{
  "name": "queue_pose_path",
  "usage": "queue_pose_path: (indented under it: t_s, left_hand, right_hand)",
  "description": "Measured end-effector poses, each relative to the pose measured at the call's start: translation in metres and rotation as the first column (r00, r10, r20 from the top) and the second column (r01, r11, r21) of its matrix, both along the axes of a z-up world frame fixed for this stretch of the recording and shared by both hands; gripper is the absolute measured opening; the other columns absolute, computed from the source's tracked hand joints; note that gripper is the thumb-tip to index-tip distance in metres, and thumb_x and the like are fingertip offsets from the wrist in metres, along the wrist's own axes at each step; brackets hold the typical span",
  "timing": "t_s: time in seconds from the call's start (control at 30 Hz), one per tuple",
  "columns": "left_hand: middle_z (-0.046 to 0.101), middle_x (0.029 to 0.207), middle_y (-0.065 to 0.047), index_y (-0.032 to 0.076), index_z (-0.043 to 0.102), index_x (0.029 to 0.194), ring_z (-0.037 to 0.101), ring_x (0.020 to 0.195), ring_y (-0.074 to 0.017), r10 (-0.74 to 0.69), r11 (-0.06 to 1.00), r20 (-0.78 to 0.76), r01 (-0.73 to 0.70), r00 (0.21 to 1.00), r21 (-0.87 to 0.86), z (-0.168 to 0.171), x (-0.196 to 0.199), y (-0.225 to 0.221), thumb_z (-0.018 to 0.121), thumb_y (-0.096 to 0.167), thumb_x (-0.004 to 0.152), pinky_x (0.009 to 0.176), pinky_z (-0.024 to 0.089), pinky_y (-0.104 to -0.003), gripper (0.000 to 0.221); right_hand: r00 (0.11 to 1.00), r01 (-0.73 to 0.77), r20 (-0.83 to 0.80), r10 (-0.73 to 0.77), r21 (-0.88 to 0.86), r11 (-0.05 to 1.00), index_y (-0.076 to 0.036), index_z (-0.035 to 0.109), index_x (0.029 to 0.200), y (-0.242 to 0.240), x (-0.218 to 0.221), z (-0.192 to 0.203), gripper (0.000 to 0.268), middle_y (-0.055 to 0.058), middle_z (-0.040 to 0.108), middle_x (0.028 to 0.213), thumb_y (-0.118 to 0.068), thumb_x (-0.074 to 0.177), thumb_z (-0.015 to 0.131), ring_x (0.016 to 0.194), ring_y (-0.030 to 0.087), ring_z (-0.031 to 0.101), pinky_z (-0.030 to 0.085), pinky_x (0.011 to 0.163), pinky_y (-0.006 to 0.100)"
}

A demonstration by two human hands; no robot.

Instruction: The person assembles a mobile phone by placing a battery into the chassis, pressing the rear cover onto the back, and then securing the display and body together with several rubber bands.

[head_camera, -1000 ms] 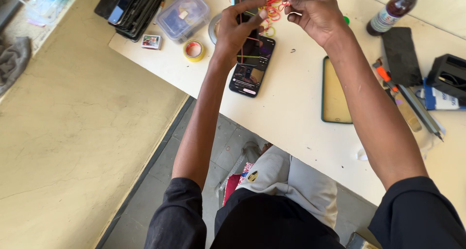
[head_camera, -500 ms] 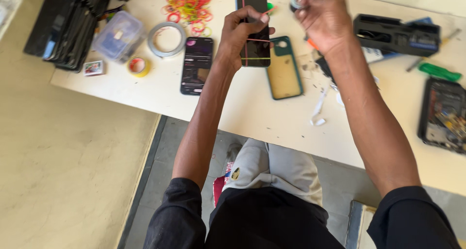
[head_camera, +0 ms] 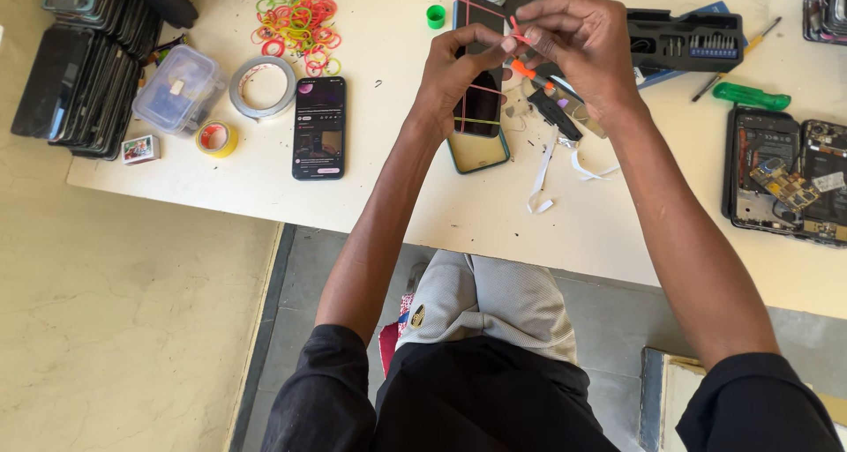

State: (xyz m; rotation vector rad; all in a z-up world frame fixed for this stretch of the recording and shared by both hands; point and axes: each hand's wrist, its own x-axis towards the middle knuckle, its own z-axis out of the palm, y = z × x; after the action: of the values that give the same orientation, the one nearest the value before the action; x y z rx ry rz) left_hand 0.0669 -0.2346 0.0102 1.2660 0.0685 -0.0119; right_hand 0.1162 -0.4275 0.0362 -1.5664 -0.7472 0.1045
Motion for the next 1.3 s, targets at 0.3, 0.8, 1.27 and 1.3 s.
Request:
queue_pose_path:
  t_s: [0.3,0.8,1.27,1.3]
  left_hand:
    - [0.074,0.086,-0.005,0.017,0.073,0.11,0.074,0.069,-0.014,0.015,1.0,0.033,-0.015,0.999,-0.025,0.009,-0.007,-0.01,0.084,0.021,0.076,0.051,0.067,-0.032,0.036]
    - [0.069,0.088,-0.006,0.001,0.071,0.093,0.072,0.076,-0.0112,0.195,0.912,0.437,-0.326,0.878,0.249,-0.02,0.011,-0.017,0.075,0.01,0.093,0.063,0.073,-0.028,0.01]
    - [0.07,0.113,-0.021,0.002,0.061,0.128,0.077,0.092,-0.0252,0.028,0.998,0.396,-0.046,0.918,0.036,-0.021,0.002,-0.013,0.062,0.008,0.106,0.078,0.072,-0.04,0.023]
    - [0.07,0.12,-0.02,0.004,0.058,0.138,0.076,0.098,-0.0248,-0.023,1.0,0.47,0.022,0.882,0.007,-0.016,-0.003,-0.014,0.062,0.011,0.11,0.083,0.072,-0.041,0.029]
  right_hand:
    - [0.999,0.032,0.002,-0.032,0.01,0.999,0.005,0.062,0.123,-0.007,-0.002,-0.006,0.032,0.019,0.078,0.106,0.004,0.098,0.083,0.098,0.02,0.078,0.067,0.088,0.031]
    - [0.986,0.081,0.152,-0.065,-0.107,0.991,0.006,0.069,0.124,-0.005,0.008,-0.026,0.021,0.011,0.072,0.104,0.007,0.103,0.07,0.092,0.012,0.067,0.057,0.082,0.024]
    - [0.947,0.039,-0.314,0.063,0.309,0.95,-0.008,0.072,0.107,0.011,-0.018,0.015,0.02,0.009,0.072,0.094,-0.002,0.091,0.062,0.072,0.014,0.063,0.057,0.072,0.03]
    - [0.981,0.091,-0.19,-0.031,0.314,0.945,-0.005,0.072,0.103,0.007,-0.009,0.011,0.012,0.01,0.071,0.094,-0.001,0.095,0.064,0.073,0.016,0.066,0.057,0.069,0.031]
